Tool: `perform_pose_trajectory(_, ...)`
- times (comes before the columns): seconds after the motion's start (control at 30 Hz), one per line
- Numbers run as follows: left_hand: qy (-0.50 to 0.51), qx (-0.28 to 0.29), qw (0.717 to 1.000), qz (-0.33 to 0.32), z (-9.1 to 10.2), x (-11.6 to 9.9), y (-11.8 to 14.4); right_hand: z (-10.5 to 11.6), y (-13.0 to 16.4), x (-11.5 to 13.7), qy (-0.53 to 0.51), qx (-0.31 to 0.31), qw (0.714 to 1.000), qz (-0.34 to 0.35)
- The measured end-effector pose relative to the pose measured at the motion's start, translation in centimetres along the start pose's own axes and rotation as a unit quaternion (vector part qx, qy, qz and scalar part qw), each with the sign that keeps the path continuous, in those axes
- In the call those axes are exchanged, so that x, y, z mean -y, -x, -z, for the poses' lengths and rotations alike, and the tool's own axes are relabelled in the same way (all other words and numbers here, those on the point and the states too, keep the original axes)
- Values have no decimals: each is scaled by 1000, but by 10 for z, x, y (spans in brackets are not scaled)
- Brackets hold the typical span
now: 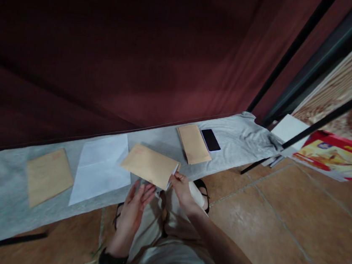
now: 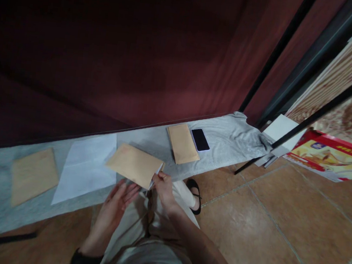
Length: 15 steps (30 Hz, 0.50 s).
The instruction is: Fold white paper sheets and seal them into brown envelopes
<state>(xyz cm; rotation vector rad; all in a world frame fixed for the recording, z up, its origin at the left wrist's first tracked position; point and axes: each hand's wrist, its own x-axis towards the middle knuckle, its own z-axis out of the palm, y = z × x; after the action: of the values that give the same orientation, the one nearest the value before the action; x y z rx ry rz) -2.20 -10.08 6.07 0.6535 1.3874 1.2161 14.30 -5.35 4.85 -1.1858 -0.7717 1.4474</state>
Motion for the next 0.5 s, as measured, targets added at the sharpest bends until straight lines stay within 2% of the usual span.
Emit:
perform_pose_trajectory(0.07, 94, 22, 994, 58, -15, 1, -8, -7, -2, -8, -5, -8, 1000, -7)
perform_pose_trajectory(0.2, 142, 2, 987, 74, -34, -1, -27, -10, -4, -13, 5, 17, 1000, -12)
perform_pose_trajectory(0.37, 99, 3, 994, 49, -31, -17, -59, 6, -9, -7, 91, 46, 995, 5)
perform_pose_trajectory(0.5, 18, 6, 1000, -13, -24, -27, -86, 24, -17, -4, 181, -1, 982, 57)
